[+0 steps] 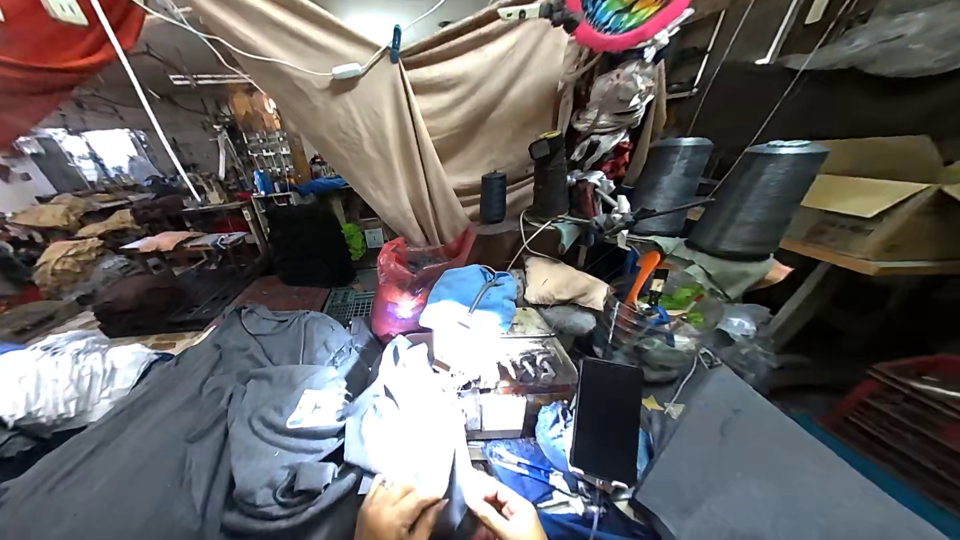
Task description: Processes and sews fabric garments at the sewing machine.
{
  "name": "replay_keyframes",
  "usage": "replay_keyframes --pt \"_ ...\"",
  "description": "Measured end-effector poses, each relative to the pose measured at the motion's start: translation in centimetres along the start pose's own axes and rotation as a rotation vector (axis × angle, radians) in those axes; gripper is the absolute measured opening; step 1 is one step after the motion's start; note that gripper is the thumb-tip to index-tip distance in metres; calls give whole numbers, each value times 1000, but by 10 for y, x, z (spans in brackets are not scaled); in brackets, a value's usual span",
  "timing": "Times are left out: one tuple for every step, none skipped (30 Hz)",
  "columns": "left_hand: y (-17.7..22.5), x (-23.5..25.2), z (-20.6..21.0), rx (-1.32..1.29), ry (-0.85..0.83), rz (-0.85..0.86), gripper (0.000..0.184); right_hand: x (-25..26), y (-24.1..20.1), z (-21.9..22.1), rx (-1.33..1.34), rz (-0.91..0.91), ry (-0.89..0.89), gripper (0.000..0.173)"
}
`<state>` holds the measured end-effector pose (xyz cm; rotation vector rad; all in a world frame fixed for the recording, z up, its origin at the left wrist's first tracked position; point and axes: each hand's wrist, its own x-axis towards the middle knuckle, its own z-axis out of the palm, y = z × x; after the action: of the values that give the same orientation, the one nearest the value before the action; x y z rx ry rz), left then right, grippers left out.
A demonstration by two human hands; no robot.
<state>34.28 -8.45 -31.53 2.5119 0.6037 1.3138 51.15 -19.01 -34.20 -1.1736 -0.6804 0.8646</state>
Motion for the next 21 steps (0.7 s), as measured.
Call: replay_keyframes --pt "1 -2 9 -8 -10 21 12 0 -1 -1 31 27 -9 4" --pt "1 -4 16 -6 -16 37 12 0 0 -1 7 28 1 5" --pt "0 -7 22 2 -20 43 12 0 2 -2 -50 10 23 7" --pt "-1 -10 26 16 -14 43 11 1 6 -1 -105 -13 53 10" --pt "-2 -12 29 28 -5 32 10 3 9 -2 -125 -22 72 14" --pt "-3 -14 29 34 -1 13 9 6 10 -3 -103 -10 76 17" --pt "-3 -14 28 32 6 -7 7 9 9 -3 -64 12 70 19" --pt "-2 -14 26 27 17 -19 6 12 7 -3 -18 35 58 19" --pt "-2 -12 24 24 33 -14 6 15 5 -3 29 60 40 21" --pt "-2 -10 22 24 42 2 6 17 2 -3 75 85 17 25" --pt "-2 -9 20 28 46 24 7 18 0 -1 117 102 13 27" --pt "-3 -9 19 29 47 45 8 18 -1 0 137 111 11 25" --pt "-4 -10 19 29 46 63 9 18 -2 0 138 108 9 23" --pt "-5 -11 20 24 44 76 10 16 -2 0 127 96 6 18" --pt "-5 -13 21 17 43 83 10 14 -3 0 106 86 10 12" --pt "-5 -16 23 10 44 83 9 10 -3 1 83 78 12 8" --pt "-4 -18 25 1 47 80 8 6 -4 2 63 78 14 6" --pt "-3 -20 26 -7 51 81 8 2 -4 3 48 83 16 4" --pt "-3 -22 27 -11 60 89 7 -2 -4 4 36 95 16 4" --pt "-4 -24 29 -10 73 100 7 -5 -4 5 27 103 15 3" --pt "-5 -25 30 -3 81 111 7 -7 -3 5 16 104 15 3"
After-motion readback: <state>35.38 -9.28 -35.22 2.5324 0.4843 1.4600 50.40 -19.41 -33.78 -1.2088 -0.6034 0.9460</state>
